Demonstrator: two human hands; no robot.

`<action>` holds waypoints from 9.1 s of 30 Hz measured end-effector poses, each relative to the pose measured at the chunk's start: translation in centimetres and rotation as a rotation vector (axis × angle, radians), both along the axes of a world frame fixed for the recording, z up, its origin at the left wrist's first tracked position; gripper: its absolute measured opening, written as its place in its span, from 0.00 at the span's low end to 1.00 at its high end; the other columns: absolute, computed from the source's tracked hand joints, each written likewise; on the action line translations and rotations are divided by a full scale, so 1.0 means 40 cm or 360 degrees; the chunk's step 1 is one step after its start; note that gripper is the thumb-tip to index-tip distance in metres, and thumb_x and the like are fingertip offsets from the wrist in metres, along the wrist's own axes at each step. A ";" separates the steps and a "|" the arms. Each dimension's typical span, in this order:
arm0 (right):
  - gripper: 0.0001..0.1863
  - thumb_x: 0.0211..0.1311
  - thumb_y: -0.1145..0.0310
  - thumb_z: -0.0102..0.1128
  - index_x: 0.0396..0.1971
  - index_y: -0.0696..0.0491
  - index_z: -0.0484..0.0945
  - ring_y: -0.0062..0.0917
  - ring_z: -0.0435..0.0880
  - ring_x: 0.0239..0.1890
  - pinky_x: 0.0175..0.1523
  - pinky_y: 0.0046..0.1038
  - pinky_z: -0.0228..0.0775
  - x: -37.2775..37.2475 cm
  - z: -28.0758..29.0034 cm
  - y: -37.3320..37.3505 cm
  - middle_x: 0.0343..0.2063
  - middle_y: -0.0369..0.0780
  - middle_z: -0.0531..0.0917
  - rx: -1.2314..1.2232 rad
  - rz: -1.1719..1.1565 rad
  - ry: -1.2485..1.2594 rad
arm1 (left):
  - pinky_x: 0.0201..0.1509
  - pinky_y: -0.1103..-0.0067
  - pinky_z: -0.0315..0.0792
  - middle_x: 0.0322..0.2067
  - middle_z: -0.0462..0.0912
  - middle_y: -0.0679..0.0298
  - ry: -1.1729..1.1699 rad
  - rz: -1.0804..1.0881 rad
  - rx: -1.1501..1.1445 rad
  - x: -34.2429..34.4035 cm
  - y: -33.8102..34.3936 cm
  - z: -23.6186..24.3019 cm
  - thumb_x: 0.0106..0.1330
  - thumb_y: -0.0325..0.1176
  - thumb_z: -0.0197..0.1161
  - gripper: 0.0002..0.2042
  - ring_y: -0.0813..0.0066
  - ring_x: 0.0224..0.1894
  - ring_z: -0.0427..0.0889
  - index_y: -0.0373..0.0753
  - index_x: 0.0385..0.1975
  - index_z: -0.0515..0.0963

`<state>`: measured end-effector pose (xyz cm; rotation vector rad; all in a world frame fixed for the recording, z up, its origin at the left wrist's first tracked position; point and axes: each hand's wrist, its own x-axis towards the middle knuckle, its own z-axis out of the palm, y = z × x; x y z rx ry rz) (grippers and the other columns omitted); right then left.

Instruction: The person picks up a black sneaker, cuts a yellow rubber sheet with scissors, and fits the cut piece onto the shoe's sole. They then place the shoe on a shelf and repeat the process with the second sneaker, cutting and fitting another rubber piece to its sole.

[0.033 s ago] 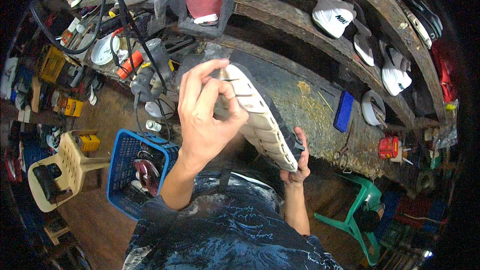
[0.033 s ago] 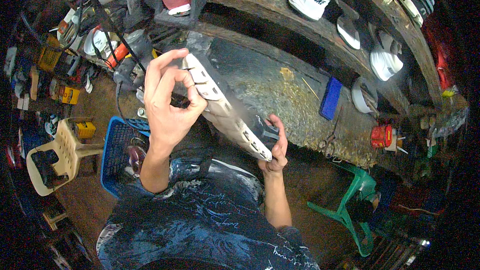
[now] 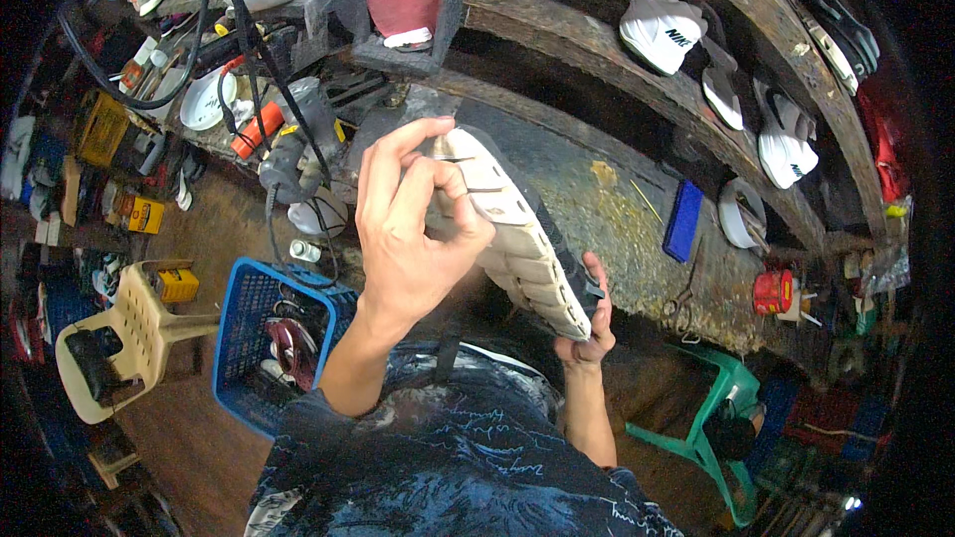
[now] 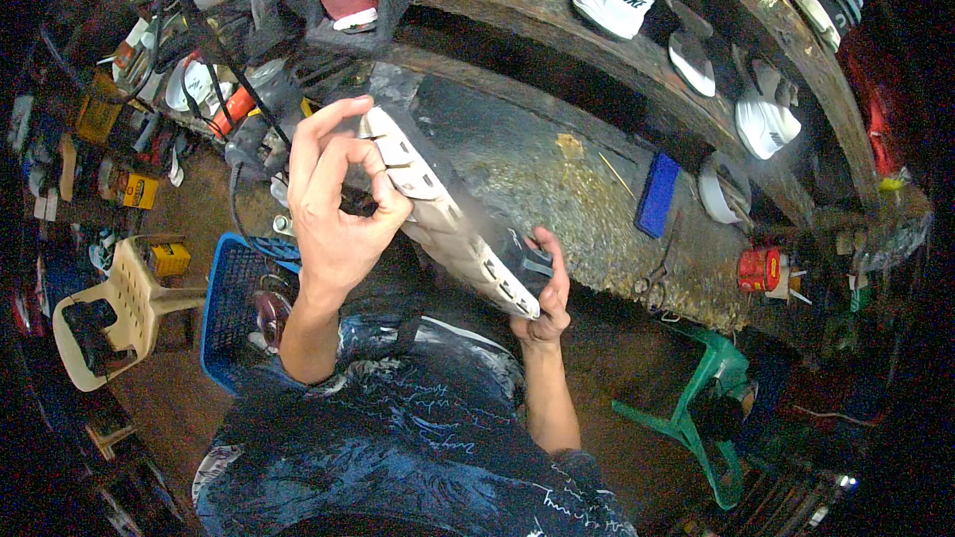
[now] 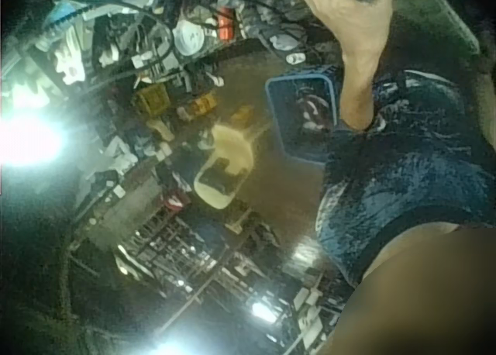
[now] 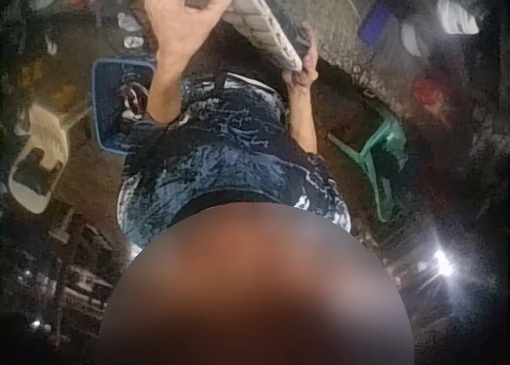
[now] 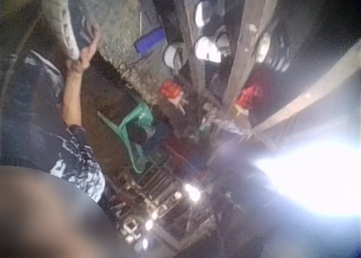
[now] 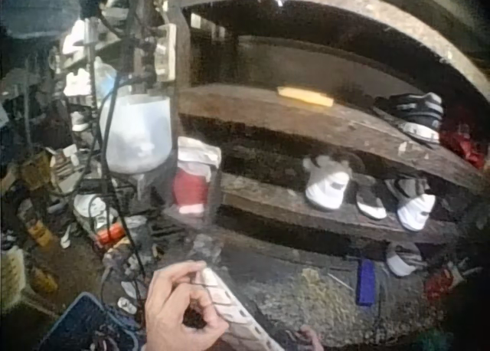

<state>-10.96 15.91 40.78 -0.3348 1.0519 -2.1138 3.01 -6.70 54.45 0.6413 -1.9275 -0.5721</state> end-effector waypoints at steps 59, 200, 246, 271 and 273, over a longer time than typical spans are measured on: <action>0.60 0.55 0.40 0.74 0.78 0.58 0.54 0.42 0.75 0.69 0.74 0.46 0.68 -0.067 0.023 -0.017 0.70 0.53 0.71 -0.0063 -0.0114 0.0375 | 0.79 0.65 0.61 0.74 0.70 0.44 0.0711 -0.1098 0.1163 0.140 0.103 -0.060 0.68 0.18 0.65 0.28 0.52 0.77 0.69 0.30 0.70 0.72; 0.31 0.53 0.57 0.81 0.54 0.51 0.78 0.42 0.85 0.50 0.57 0.41 0.77 -0.333 0.858 -0.289 0.47 0.47 0.82 0.0960 -0.1473 0.2822 | 0.78 0.44 0.51 0.69 0.75 0.45 -0.1347 -0.0790 0.0761 0.212 0.137 -0.581 0.73 0.56 0.62 0.29 0.40 0.76 0.62 0.38 0.62 0.82; 0.17 0.66 0.55 0.72 0.46 0.53 0.86 0.43 0.88 0.46 0.58 0.40 0.77 -0.463 0.857 -0.654 0.38 0.43 0.89 0.0793 -0.1251 0.3251 | 0.72 0.63 0.70 0.65 0.81 0.49 -0.1893 -0.1559 0.1167 0.003 0.153 -0.950 0.76 0.63 0.56 0.35 0.50 0.68 0.78 0.40 0.69 0.75; 0.36 0.60 0.49 0.75 0.63 0.56 0.80 0.53 0.67 0.74 0.75 0.51 0.59 0.144 0.133 -0.165 0.71 0.54 0.71 0.0577 0.0041 0.2431 | 0.77 0.56 0.65 0.76 0.64 0.52 0.1388 -0.1421 0.2285 0.017 0.110 -0.222 0.80 0.68 0.35 0.40 0.57 0.72 0.71 0.50 0.84 0.44; 0.36 0.58 0.52 0.77 0.63 0.55 0.80 0.53 0.69 0.73 0.75 0.51 0.60 0.150 0.128 -0.153 0.69 0.54 0.73 0.0663 -0.0020 0.2292 | 0.79 0.59 0.62 0.76 0.64 0.53 0.1602 -0.1641 0.2266 0.007 0.137 -0.245 0.81 0.67 0.36 0.41 0.58 0.73 0.69 0.48 0.84 0.44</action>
